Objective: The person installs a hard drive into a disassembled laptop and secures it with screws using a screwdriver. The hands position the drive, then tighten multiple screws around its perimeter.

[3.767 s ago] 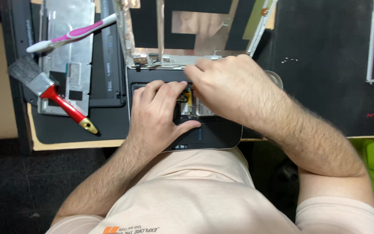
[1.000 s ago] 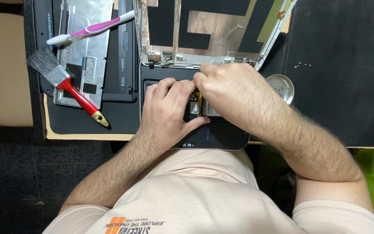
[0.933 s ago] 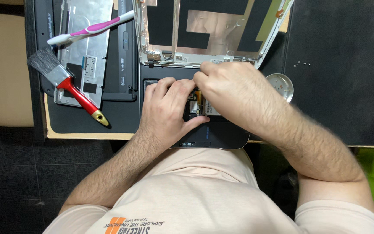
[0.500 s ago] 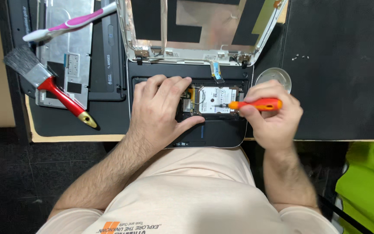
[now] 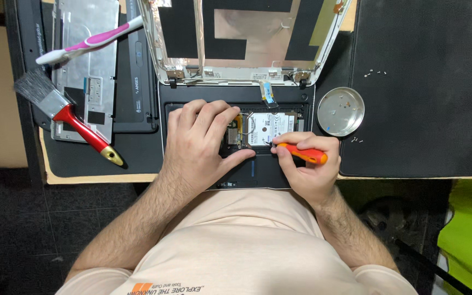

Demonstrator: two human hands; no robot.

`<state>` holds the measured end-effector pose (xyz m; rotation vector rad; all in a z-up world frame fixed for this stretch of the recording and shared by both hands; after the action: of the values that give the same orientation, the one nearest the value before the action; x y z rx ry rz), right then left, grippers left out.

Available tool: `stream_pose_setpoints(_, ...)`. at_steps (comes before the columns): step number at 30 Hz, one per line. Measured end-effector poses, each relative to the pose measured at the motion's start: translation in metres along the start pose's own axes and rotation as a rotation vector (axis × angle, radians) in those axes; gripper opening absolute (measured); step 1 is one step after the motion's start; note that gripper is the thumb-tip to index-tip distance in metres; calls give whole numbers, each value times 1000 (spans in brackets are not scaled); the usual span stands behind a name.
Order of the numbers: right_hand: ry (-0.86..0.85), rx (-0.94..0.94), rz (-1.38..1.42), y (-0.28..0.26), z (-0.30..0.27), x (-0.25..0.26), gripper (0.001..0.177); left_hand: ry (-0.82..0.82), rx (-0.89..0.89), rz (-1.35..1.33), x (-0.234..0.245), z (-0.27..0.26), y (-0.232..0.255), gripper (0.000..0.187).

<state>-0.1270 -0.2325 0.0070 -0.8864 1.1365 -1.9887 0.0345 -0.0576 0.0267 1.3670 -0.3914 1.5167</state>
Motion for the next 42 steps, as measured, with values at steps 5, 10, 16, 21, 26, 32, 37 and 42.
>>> stream_pose_setpoints(5,10,11,-27,0,3,1,38,5,-20,-26,0,0,2,88)
stream_pose_setpoints(10,70,-19,129,-1,4,5,41,32,-85,-5,-5,-6,18,65)
stream_pose_setpoints(16,137,-60,260,-4,0,8,43,23,2,-376,-21,-15,32,25)
stream_pose_setpoints(21,182,-151,337,14,-6,7,45,99,22,-477,-15,-18,28,18)
stream_pose_setpoints(26,170,-162,346,16,-5,4,45,122,21,-493,-12,-16,29,8)
stream_pose_setpoints(32,172,-148,335,15,-4,3,47,150,15,-504,-10,-15,27,3)
stream_pose_setpoints(37,161,-135,310,14,-4,1,47,158,9,-507,-11,-15,26,4)
stream_pose_setpoints(42,146,-114,301,10,-3,0,48,168,4,-497,-12,-15,26,4)
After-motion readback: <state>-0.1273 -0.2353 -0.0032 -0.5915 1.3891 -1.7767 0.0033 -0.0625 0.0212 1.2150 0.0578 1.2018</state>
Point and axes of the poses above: each hand's wrist, its own z-axis towards the middle knuckle, its own x-axis out of the back of the hand, y = z × x, the point moved 7 cm from there along z, towards the middle knuckle, and after that the axes turned 4 degrees about x, right-handed, at the moved point
